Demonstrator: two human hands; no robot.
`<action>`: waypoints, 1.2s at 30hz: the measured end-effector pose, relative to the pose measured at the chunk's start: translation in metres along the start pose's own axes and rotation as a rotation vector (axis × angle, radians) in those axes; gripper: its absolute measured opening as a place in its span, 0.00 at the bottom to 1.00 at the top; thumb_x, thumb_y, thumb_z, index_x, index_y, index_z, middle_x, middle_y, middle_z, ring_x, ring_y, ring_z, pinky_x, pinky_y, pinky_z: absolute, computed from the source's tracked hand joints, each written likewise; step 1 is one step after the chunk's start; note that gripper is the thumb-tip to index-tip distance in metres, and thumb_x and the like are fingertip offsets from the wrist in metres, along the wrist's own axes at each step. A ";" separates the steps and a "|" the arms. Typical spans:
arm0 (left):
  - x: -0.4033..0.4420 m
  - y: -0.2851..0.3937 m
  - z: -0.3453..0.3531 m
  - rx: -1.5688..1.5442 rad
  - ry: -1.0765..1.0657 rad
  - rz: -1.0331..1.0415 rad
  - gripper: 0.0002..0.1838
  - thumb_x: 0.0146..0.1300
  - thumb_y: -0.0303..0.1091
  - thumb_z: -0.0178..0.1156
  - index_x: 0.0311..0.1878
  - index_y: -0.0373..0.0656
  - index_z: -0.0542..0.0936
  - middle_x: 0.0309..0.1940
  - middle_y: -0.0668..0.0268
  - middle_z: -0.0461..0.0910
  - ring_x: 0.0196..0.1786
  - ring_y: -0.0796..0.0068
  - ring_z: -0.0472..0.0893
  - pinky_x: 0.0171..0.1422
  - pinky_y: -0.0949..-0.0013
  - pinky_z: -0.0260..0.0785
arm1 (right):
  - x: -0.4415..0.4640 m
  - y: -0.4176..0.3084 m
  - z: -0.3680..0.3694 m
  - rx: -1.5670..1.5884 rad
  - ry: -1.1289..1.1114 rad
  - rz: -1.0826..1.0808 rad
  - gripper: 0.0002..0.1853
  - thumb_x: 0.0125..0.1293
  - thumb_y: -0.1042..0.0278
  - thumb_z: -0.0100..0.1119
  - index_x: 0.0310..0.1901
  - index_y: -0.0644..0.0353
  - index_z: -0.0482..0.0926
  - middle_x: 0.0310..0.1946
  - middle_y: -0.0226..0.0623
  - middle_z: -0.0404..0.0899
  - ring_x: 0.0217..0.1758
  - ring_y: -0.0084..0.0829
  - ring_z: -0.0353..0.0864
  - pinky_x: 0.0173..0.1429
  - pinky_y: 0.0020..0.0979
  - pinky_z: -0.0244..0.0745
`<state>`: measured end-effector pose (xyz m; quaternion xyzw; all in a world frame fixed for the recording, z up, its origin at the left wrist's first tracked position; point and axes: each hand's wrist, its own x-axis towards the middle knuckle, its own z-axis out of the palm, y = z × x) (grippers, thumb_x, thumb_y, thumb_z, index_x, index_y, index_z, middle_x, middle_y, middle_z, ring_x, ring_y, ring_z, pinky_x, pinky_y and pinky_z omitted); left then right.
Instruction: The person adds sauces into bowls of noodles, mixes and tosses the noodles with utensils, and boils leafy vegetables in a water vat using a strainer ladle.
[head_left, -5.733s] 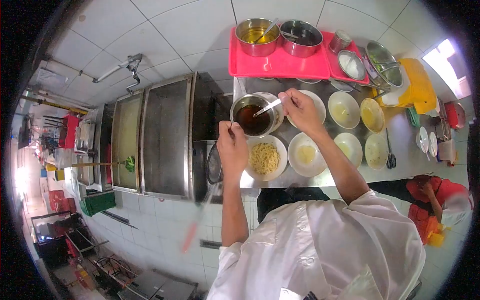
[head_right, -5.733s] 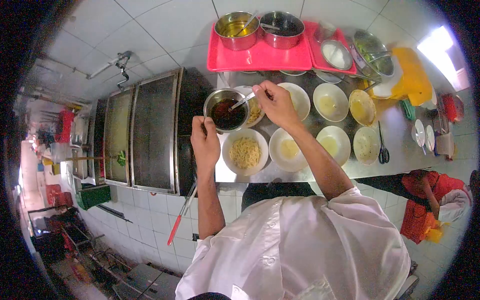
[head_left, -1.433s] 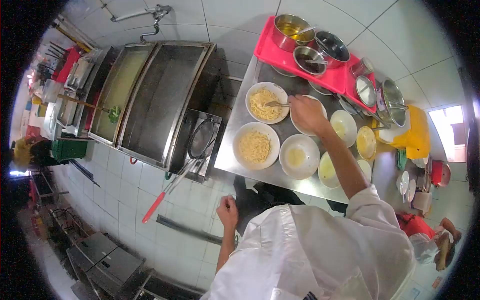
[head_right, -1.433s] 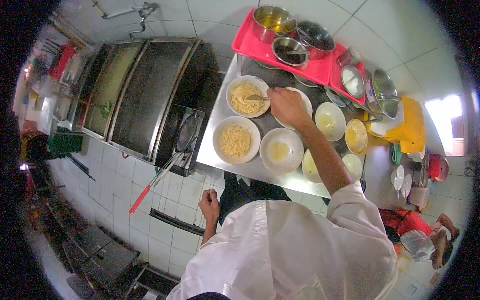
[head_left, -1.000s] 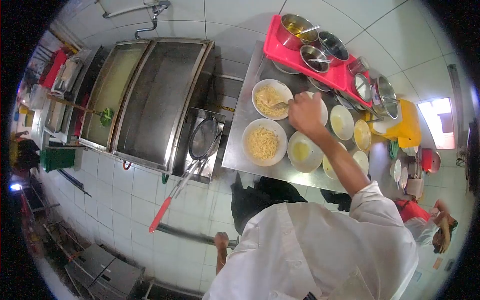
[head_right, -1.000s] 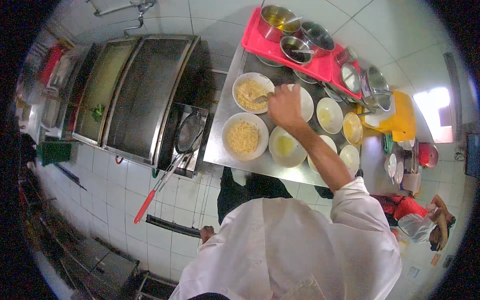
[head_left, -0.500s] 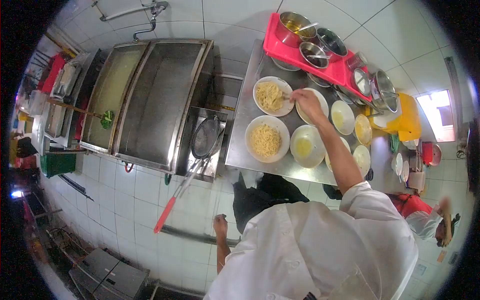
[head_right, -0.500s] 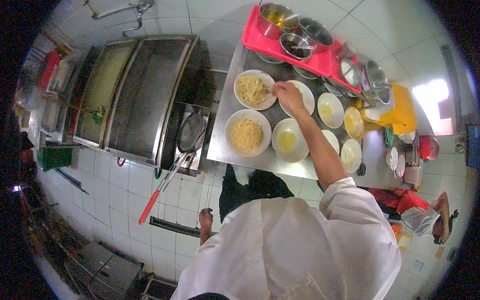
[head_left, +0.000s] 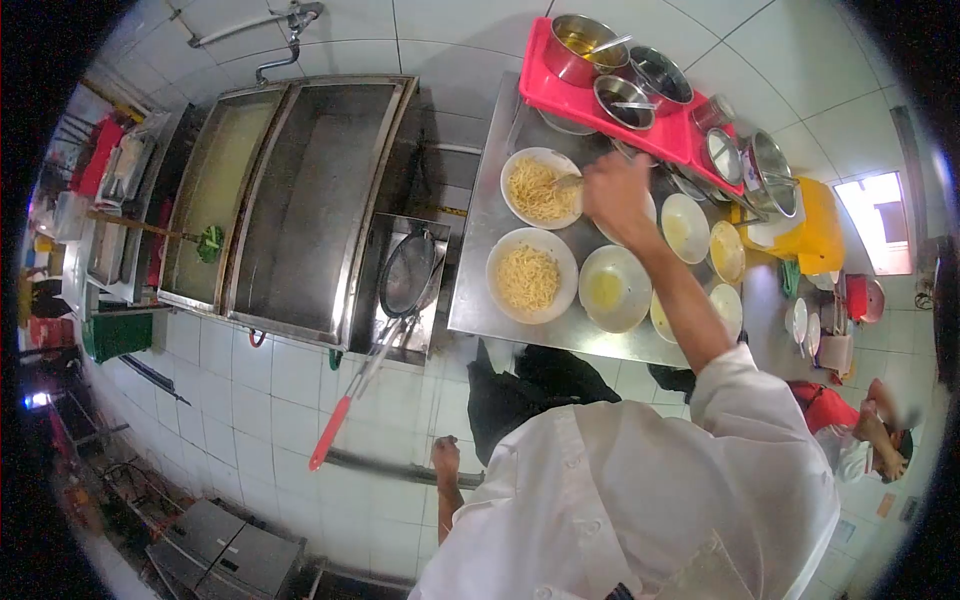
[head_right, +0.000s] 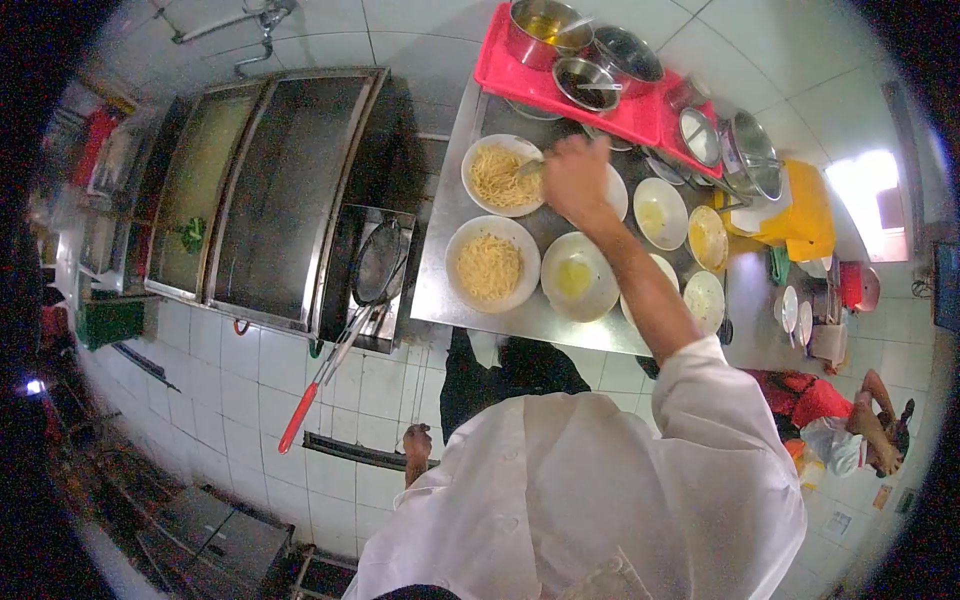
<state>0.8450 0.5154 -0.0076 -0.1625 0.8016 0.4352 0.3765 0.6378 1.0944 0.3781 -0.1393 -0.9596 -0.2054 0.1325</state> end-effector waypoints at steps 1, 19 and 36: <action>-0.026 0.041 -0.008 -0.126 -0.054 -0.027 0.21 0.72 0.44 0.47 0.37 0.36 0.82 0.28 0.60 0.82 0.26 0.75 0.77 0.30 0.69 0.70 | -0.003 -0.008 0.018 0.031 -0.073 -0.071 0.10 0.52 0.59 0.59 0.29 0.53 0.86 0.31 0.35 0.83 0.41 0.34 0.80 0.46 0.49 0.61; -0.040 0.046 -0.008 -0.501 -0.076 -0.183 0.16 0.70 0.41 0.52 0.36 0.39 0.81 0.19 0.70 0.72 0.17 0.81 0.67 0.18 0.74 0.56 | 0.009 -0.020 0.024 0.461 -0.479 0.297 0.14 0.60 0.57 0.55 0.35 0.53 0.88 0.34 0.37 0.86 0.43 0.36 0.84 0.56 0.46 0.69; -0.067 0.067 -0.006 -0.427 0.004 -0.353 0.12 0.67 0.38 0.54 0.39 0.39 0.80 0.14 0.74 0.66 0.15 0.83 0.64 0.17 0.73 0.53 | 0.007 0.018 -0.022 0.021 0.031 0.014 0.11 0.55 0.62 0.57 0.27 0.57 0.85 0.25 0.38 0.82 0.36 0.38 0.81 0.40 0.47 0.66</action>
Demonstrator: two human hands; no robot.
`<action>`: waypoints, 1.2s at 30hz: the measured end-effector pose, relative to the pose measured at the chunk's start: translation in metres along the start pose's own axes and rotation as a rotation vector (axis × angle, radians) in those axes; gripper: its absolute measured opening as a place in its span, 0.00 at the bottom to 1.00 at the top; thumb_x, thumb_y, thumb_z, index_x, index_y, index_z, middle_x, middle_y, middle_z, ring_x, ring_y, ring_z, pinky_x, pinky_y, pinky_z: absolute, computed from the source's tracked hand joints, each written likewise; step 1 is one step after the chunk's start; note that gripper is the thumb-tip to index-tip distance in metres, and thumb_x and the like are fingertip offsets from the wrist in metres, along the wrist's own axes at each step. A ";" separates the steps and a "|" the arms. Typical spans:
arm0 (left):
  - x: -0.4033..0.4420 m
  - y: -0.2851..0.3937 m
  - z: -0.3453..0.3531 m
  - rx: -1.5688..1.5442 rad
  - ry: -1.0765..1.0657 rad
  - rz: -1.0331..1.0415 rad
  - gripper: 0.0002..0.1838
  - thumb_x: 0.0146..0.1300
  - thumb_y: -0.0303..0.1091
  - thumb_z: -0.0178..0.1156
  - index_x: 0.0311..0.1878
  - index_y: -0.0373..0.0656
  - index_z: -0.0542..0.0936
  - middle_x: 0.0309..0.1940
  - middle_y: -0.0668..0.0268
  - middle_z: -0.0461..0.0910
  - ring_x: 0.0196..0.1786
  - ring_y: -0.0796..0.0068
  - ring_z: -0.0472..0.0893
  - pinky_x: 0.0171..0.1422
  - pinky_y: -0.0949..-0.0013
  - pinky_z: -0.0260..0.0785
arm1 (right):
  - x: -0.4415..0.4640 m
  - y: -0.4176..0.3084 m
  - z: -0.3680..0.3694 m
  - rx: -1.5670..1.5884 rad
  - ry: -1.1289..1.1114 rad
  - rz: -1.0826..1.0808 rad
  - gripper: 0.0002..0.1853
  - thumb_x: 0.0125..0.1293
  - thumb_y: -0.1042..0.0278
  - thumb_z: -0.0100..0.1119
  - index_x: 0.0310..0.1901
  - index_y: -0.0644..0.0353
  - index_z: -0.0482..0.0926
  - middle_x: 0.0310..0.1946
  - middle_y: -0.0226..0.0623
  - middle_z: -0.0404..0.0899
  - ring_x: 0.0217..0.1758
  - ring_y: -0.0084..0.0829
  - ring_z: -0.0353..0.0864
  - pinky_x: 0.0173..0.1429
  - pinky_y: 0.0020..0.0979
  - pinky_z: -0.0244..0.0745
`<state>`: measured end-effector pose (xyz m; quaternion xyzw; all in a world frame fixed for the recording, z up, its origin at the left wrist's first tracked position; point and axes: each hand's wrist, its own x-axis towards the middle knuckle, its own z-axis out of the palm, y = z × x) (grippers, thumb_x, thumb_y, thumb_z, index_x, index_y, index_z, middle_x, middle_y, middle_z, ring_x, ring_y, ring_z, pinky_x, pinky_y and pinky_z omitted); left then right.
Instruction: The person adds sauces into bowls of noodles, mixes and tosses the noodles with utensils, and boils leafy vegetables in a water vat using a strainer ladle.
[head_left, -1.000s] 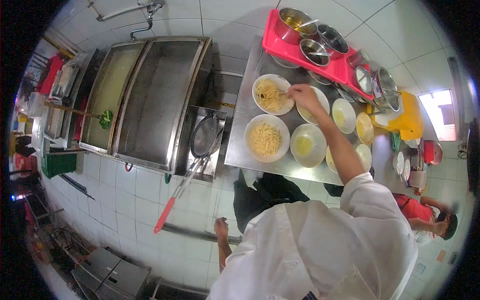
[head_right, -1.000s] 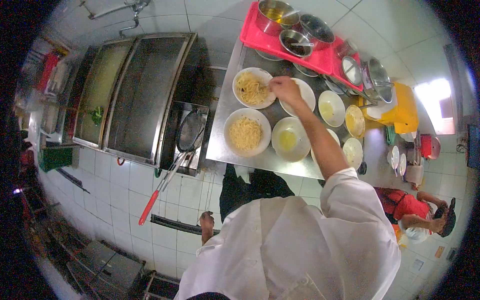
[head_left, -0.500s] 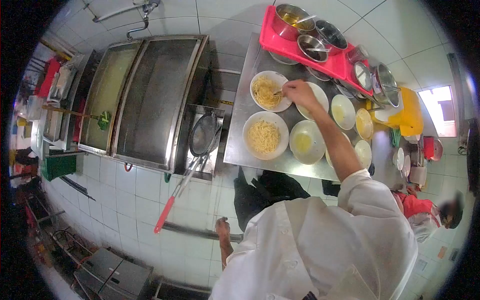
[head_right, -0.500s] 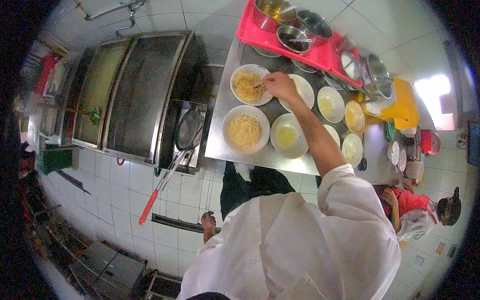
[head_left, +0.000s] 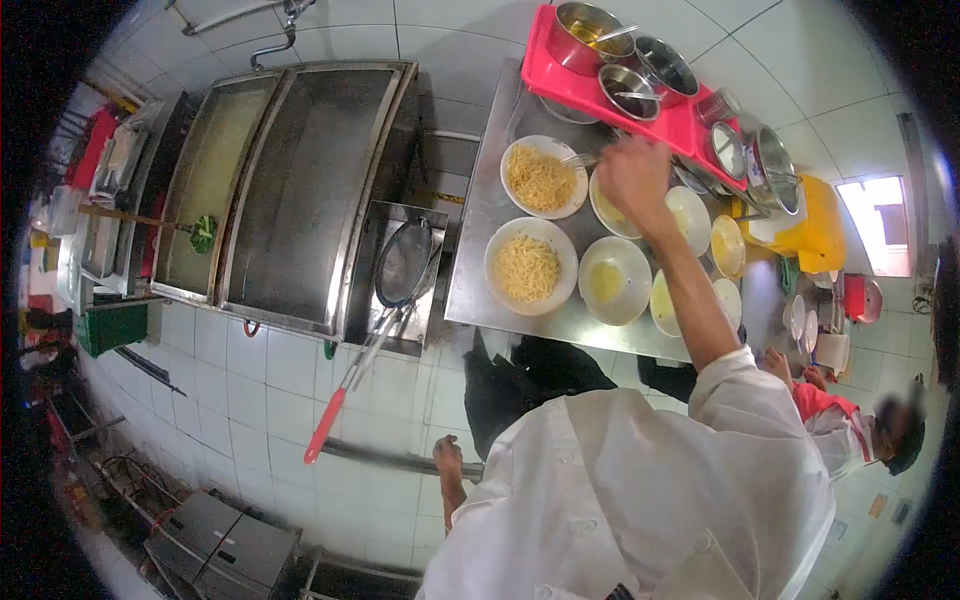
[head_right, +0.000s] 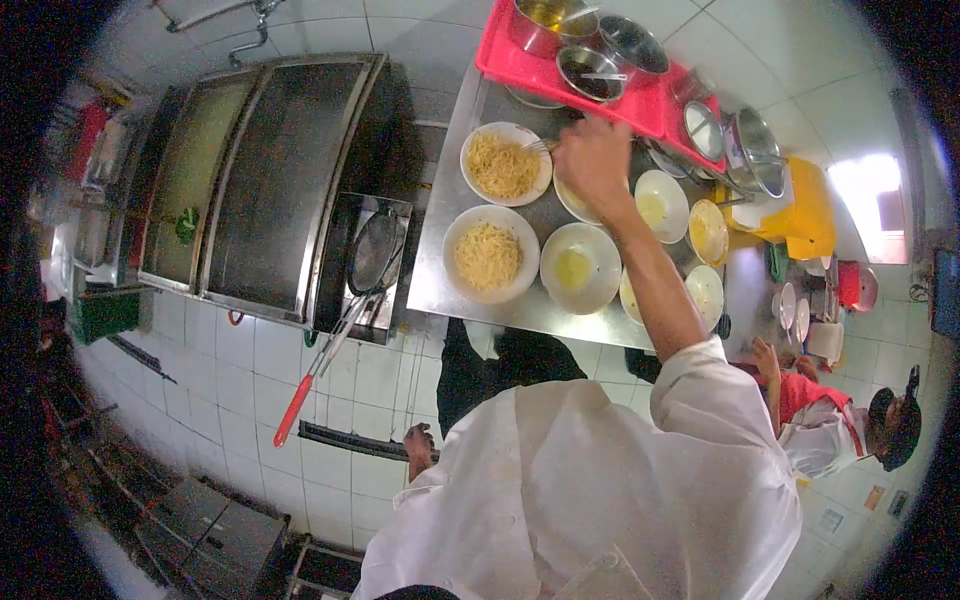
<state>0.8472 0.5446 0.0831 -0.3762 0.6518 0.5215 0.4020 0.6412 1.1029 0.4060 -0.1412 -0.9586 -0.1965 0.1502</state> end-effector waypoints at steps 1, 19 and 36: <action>-0.002 0.006 0.002 0.141 0.015 0.004 0.12 0.67 0.39 0.55 0.41 0.39 0.79 0.15 0.74 0.66 0.15 0.83 0.64 0.17 0.74 0.53 | 0.001 -0.009 0.014 0.001 -0.002 0.007 0.11 0.55 0.62 0.57 0.27 0.57 0.85 0.25 0.38 0.82 0.36 0.38 0.81 0.40 0.47 0.66; 0.009 0.008 -0.018 0.002 -0.060 0.044 0.14 0.69 0.42 0.54 0.41 0.41 0.80 0.16 0.74 0.68 0.14 0.83 0.65 0.14 0.74 0.56 | -0.008 -0.030 0.061 0.574 -0.517 0.362 0.14 0.61 0.60 0.54 0.37 0.56 0.88 0.34 0.38 0.87 0.39 0.36 0.85 0.47 0.42 0.75; -0.001 0.011 -0.010 -0.030 -0.020 -0.106 0.11 0.67 0.40 0.54 0.39 0.43 0.80 0.15 0.72 0.68 0.14 0.82 0.64 0.15 0.75 0.54 | -0.001 -0.027 0.040 0.053 -0.384 0.029 0.16 0.60 0.56 0.58 0.34 0.61 0.87 0.36 0.44 0.86 0.44 0.42 0.84 0.54 0.51 0.71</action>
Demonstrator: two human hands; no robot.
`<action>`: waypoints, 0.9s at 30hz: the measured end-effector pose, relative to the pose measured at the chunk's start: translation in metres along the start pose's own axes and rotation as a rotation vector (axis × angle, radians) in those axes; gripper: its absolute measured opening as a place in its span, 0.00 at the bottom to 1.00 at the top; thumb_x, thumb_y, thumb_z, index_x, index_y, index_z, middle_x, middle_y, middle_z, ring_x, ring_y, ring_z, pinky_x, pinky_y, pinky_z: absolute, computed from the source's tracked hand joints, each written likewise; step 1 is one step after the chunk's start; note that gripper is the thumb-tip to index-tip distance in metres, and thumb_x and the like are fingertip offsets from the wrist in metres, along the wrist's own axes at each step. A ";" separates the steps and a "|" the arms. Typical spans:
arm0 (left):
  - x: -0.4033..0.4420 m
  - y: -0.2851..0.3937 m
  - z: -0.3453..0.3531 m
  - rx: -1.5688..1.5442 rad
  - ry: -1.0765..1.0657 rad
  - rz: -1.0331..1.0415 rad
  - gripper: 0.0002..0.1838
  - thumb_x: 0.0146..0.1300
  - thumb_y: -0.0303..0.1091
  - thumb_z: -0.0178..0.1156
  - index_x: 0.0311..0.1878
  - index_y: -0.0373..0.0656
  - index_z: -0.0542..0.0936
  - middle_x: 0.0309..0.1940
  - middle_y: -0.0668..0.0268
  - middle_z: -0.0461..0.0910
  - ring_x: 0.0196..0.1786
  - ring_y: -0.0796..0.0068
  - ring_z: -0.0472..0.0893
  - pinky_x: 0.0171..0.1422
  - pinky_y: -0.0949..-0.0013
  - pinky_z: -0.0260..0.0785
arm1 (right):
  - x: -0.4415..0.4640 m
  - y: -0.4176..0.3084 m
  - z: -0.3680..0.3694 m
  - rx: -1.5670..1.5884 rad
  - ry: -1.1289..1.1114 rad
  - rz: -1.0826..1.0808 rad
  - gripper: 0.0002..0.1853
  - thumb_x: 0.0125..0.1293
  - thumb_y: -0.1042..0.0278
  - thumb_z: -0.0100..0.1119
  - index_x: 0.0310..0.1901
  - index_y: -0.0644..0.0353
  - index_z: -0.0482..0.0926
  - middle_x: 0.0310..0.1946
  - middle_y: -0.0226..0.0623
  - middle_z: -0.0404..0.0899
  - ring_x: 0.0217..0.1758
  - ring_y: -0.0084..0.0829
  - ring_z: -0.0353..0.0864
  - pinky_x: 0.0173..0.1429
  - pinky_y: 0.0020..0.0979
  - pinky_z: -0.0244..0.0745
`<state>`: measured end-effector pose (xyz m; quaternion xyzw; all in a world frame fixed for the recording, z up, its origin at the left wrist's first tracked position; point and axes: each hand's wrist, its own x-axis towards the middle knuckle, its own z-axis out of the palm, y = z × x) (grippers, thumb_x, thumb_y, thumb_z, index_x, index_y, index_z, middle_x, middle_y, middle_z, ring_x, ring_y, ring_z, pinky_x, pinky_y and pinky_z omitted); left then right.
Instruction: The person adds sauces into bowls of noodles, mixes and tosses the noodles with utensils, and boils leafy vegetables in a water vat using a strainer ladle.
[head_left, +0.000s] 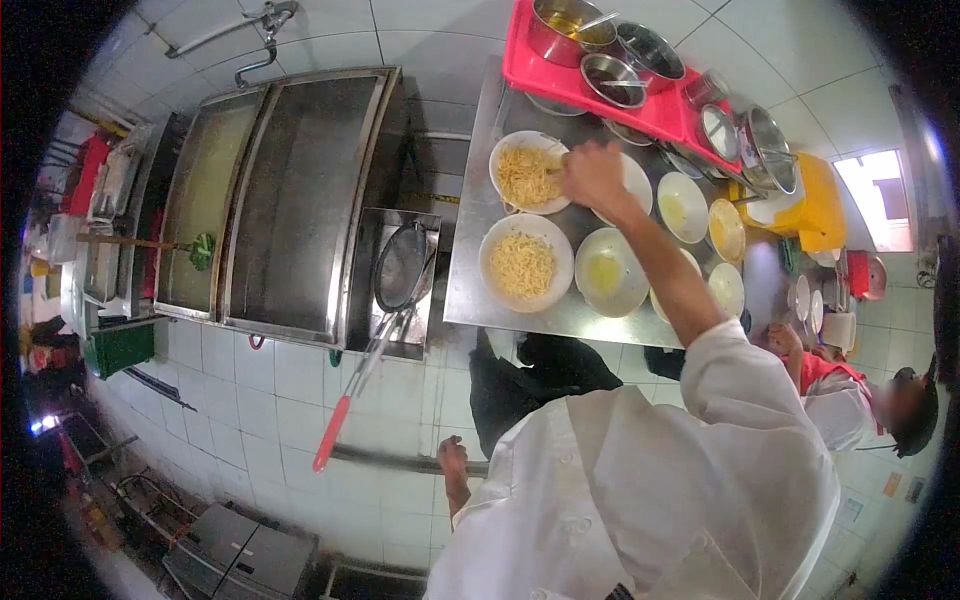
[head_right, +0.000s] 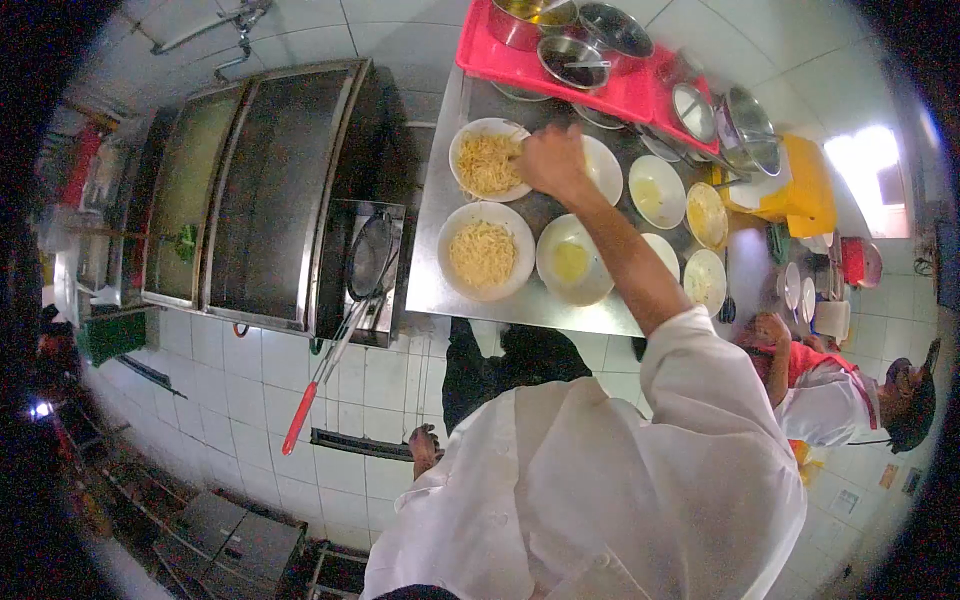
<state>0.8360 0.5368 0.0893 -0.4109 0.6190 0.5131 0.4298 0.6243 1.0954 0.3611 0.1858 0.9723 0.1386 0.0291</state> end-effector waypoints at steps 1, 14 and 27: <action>-0.005 0.003 0.003 0.036 0.029 0.041 0.11 0.68 0.41 0.54 0.39 0.44 0.79 0.15 0.73 0.69 0.13 0.83 0.64 0.14 0.75 0.53 | 0.005 0.001 0.014 0.000 0.002 -0.001 0.16 0.60 0.56 0.58 0.34 0.61 0.87 0.36 0.44 0.86 0.44 0.42 0.84 0.54 0.51 0.71; 0.008 -0.010 -0.006 0.007 -0.013 0.050 0.14 0.68 0.42 0.52 0.41 0.41 0.80 0.16 0.71 0.69 0.15 0.80 0.66 0.16 0.74 0.58 | -0.024 0.044 -0.054 -0.052 0.170 0.094 0.11 0.59 0.61 0.56 0.30 0.57 0.85 0.32 0.39 0.84 0.39 0.40 0.82 0.43 0.45 0.69; 0.009 -0.005 -0.008 -0.056 -0.010 0.173 0.13 0.67 0.43 0.54 0.41 0.42 0.80 0.18 0.72 0.70 0.17 0.82 0.68 0.16 0.74 0.57 | 0.007 0.042 0.030 1.249 -0.170 0.243 0.13 0.59 0.63 0.60 0.36 0.64 0.87 0.32 0.43 0.87 0.37 0.30 0.85 0.43 0.29 0.76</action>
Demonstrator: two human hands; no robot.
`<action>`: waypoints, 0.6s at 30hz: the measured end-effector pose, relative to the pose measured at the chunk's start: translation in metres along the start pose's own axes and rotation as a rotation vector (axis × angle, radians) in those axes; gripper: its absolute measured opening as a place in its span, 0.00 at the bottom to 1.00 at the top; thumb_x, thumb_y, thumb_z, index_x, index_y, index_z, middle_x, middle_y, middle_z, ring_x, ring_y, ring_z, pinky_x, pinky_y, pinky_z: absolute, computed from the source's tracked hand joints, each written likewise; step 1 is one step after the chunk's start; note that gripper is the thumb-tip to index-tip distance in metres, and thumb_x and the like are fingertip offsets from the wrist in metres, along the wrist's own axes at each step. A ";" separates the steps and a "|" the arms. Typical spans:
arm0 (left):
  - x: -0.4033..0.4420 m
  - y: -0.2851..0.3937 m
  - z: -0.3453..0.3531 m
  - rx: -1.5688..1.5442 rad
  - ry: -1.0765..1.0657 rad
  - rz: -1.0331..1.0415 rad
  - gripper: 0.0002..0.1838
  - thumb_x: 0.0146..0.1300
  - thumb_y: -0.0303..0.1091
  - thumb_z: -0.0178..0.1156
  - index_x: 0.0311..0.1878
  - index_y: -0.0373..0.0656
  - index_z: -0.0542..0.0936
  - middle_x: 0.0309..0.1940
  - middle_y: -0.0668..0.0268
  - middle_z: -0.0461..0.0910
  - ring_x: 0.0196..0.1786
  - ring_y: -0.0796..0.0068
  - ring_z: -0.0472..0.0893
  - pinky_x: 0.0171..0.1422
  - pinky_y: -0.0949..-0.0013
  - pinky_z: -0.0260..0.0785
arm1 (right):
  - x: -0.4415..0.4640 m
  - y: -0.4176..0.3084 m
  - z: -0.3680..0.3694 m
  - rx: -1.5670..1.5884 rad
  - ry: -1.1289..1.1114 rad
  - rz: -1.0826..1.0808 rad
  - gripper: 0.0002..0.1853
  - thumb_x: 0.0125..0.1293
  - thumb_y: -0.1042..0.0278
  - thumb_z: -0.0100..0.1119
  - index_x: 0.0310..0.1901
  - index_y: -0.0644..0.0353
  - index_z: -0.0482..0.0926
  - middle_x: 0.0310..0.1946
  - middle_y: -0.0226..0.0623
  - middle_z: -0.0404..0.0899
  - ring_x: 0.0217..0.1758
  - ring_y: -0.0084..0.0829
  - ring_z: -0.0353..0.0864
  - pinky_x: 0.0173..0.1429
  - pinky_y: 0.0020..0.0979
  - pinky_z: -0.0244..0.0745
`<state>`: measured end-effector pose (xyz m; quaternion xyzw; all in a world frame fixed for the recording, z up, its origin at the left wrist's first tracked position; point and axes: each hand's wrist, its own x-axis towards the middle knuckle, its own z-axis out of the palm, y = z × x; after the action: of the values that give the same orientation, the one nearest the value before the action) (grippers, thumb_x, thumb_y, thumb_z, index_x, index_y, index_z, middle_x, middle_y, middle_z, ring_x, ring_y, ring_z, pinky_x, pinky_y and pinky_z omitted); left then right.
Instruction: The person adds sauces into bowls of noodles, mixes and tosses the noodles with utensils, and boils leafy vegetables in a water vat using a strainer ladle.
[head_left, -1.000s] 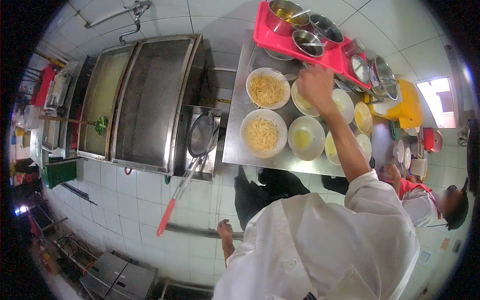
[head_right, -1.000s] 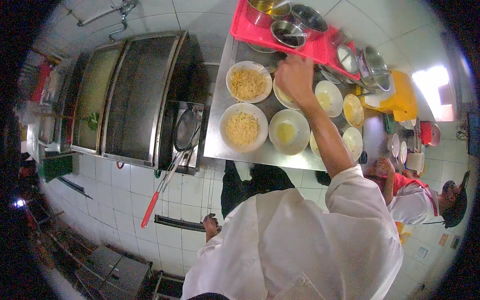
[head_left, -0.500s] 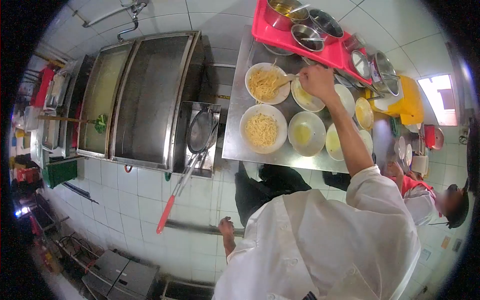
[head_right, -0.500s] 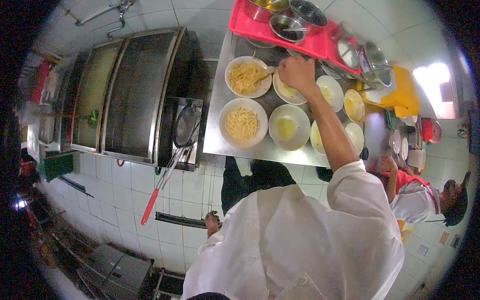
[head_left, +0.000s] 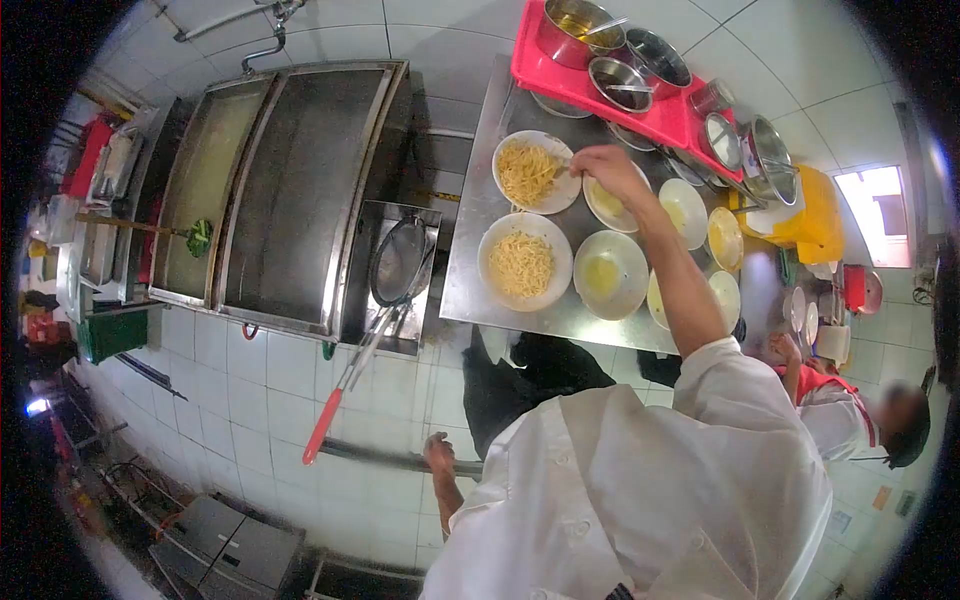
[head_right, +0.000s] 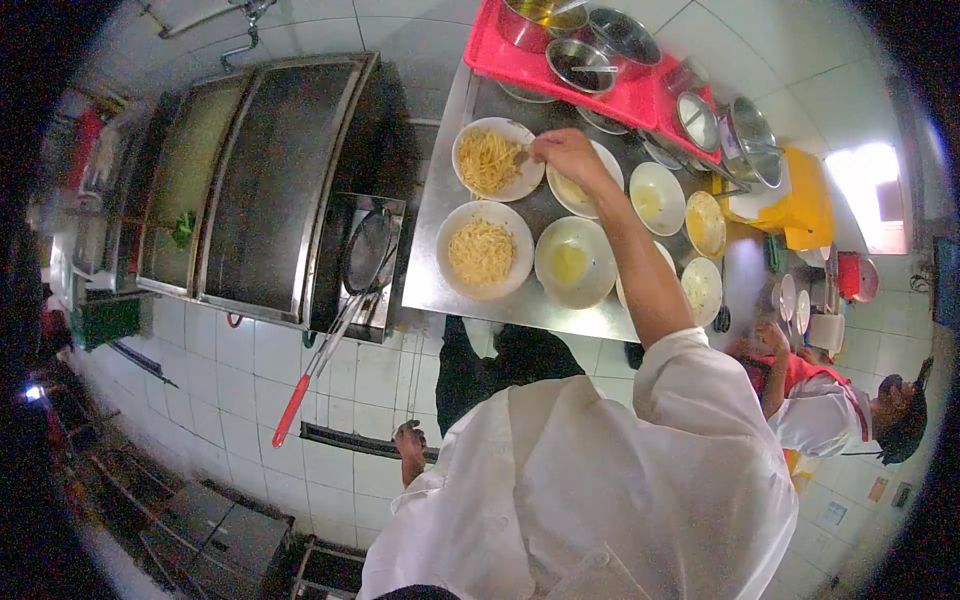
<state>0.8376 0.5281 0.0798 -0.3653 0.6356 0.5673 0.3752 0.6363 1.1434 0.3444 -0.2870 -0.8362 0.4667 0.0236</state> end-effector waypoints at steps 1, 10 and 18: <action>-0.005 0.001 0.003 0.044 0.025 -0.025 0.13 0.67 0.42 0.55 0.41 0.43 0.80 0.18 0.72 0.70 0.17 0.82 0.67 0.15 0.75 0.56 | -0.005 -0.008 -0.005 -0.005 0.000 0.003 0.13 0.59 0.63 0.60 0.36 0.64 0.87 0.32 0.43 0.87 0.37 0.30 0.85 0.43 0.29 0.76; 0.007 0.008 0.002 0.048 0.019 -0.060 0.14 0.68 0.43 0.53 0.43 0.43 0.80 0.17 0.71 0.70 0.15 0.81 0.66 0.15 0.74 0.55 | -0.046 -0.066 -0.009 -1.133 0.545 -0.404 0.10 0.55 0.60 0.57 0.28 0.55 0.85 0.28 0.39 0.83 0.39 0.37 0.81 0.43 0.47 0.64; 0.042 0.002 -0.015 0.182 0.031 0.099 0.13 0.68 0.38 0.48 0.46 0.44 0.79 0.20 0.70 0.72 0.16 0.79 0.67 0.17 0.73 0.59 | 0.002 -0.004 0.023 -0.282 0.077 0.093 0.13 0.61 0.62 0.55 0.36 0.58 0.87 0.34 0.36 0.87 0.39 0.33 0.85 0.50 0.35 0.76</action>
<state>0.8157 0.5114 0.0445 -0.3068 0.7074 0.5194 0.3683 0.6252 1.1249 0.3343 -0.3437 -0.8777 0.3339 -0.0064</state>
